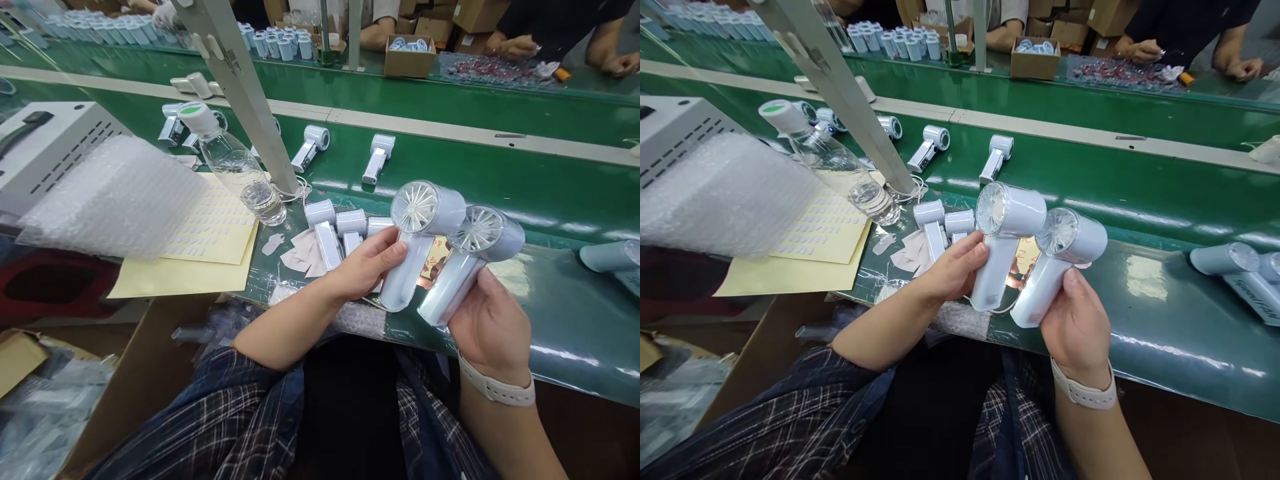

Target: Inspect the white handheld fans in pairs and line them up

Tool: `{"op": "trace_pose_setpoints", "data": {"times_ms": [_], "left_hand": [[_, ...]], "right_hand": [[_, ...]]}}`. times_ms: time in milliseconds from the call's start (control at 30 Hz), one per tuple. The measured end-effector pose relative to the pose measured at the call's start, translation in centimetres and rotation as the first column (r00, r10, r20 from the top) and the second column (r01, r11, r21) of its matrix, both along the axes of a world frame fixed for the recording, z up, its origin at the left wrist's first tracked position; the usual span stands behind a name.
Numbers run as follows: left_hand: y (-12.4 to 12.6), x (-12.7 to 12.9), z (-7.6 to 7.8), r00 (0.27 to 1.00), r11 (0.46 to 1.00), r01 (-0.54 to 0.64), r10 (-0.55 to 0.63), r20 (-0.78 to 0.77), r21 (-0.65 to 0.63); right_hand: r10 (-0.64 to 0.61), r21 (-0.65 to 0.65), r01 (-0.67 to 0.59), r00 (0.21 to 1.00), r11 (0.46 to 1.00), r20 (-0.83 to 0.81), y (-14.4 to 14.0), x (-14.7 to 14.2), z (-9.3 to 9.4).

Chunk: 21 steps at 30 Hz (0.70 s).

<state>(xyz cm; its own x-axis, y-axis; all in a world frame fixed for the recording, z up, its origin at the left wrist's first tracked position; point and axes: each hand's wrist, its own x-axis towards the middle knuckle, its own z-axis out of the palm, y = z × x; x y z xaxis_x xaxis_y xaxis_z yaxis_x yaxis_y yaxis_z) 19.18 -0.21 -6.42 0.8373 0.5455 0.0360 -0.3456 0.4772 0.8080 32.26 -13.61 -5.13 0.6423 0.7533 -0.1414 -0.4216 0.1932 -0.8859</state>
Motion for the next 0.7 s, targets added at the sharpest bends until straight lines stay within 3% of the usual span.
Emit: {"op": "trace_pose_setpoints", "data": {"times_ms": [300, 700], "left_hand": [[0.1, 0.1, -0.2, 0.998, 0.996, 0.045, -0.047, -0.035, -0.072], [0.0, 0.2, -0.3, 0.996, 0.997, 0.081, -0.081, -0.036, 0.003]], "right_hand": [[-0.073, -0.036, 0.077, 0.99, 0.996, 0.12, -0.9, 0.0, 0.2], [-0.048, -0.02, 0.049, 0.996, 0.999, 0.079, -1.1, 0.1, 0.2]]}}
